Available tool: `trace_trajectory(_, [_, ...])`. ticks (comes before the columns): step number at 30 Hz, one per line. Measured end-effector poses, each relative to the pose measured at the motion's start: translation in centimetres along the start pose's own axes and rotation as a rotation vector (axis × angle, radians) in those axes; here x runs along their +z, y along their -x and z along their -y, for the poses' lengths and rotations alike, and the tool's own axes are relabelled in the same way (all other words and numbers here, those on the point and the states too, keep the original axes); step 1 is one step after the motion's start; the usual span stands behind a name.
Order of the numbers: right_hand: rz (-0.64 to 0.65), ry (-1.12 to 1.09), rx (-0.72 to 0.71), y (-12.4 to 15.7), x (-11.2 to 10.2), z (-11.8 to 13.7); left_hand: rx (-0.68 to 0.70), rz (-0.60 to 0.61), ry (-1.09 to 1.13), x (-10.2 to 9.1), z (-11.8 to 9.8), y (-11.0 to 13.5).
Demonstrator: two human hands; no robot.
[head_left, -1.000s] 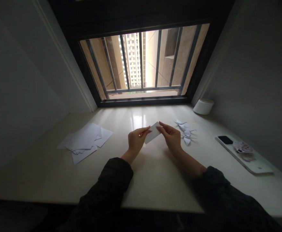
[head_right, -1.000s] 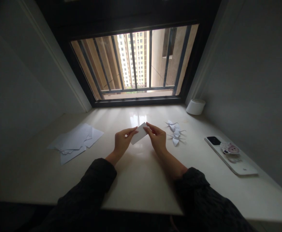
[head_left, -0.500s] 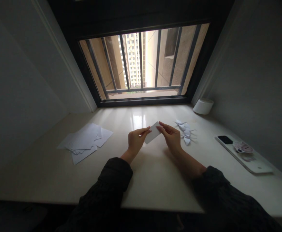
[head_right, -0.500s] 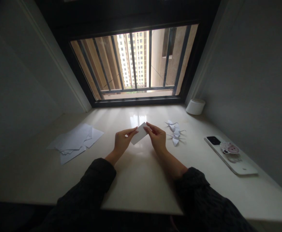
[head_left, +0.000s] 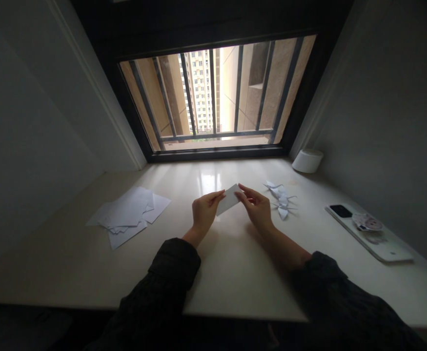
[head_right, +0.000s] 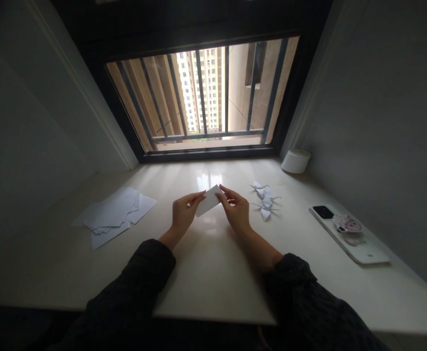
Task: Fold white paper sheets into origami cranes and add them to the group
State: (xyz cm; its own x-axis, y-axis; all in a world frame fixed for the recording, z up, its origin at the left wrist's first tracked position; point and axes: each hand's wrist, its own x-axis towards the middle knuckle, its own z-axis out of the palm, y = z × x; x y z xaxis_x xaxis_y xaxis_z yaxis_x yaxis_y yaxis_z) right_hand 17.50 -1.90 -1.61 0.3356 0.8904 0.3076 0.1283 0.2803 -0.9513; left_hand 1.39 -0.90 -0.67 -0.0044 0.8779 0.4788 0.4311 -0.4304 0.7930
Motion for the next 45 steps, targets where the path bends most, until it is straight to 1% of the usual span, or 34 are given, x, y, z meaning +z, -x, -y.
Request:
trace_trajectory(7, [0.033,0.009,-0.044,0.0,-0.1,-0.3,0.004,0.023,-0.048,-0.1,0.1,-0.1])
trace_trajectory(10, [0.025,-0.002,0.007,-0.2,-0.1,-0.3,-0.004,0.025,-0.046,-0.1,0.1,-0.1])
trace_trajectory(13, [0.032,-0.072,0.087,-0.3,0.0,-0.3,-0.019,0.003,0.006,0.0,0.0,0.0])
trace_trajectory(16, [0.108,-0.149,0.161,-0.1,0.4,-0.4,-0.035,-0.035,0.048,0.3,0.0,0.2])
trace_trajectory(18, [0.191,-0.161,0.207,0.1,0.6,-0.5,-0.044,-0.054,0.065,0.4,-0.1,0.4])
trace_trajectory(20, [0.237,-0.15,0.233,0.3,0.8,-0.7,-0.051,-0.057,0.071,0.4,-0.2,0.5])
trace_trajectory(30, [0.244,-0.165,0.255,0.6,1.3,-0.6,-0.042,-0.041,0.094,0.5,-0.3,0.9])
trace_trajectory(35, [0.211,-0.084,0.233,0.6,1.2,-0.8,-0.058,-0.06,0.134,0.6,-0.5,0.8])
trace_trajectory(39, [0.216,-0.029,0.252,0.6,1.2,-0.8,-0.067,-0.067,0.178,0.6,-0.6,0.7])
trace_trajectory(42, [0.239,-0.036,0.249,0.6,1.1,-0.5,-0.081,-0.073,0.198,0.6,-0.5,0.6])
trace_trajectory(45, [0.3,-0.072,0.23,0.5,0.9,-0.3,-0.088,-0.091,0.212,0.6,-0.3,0.4])
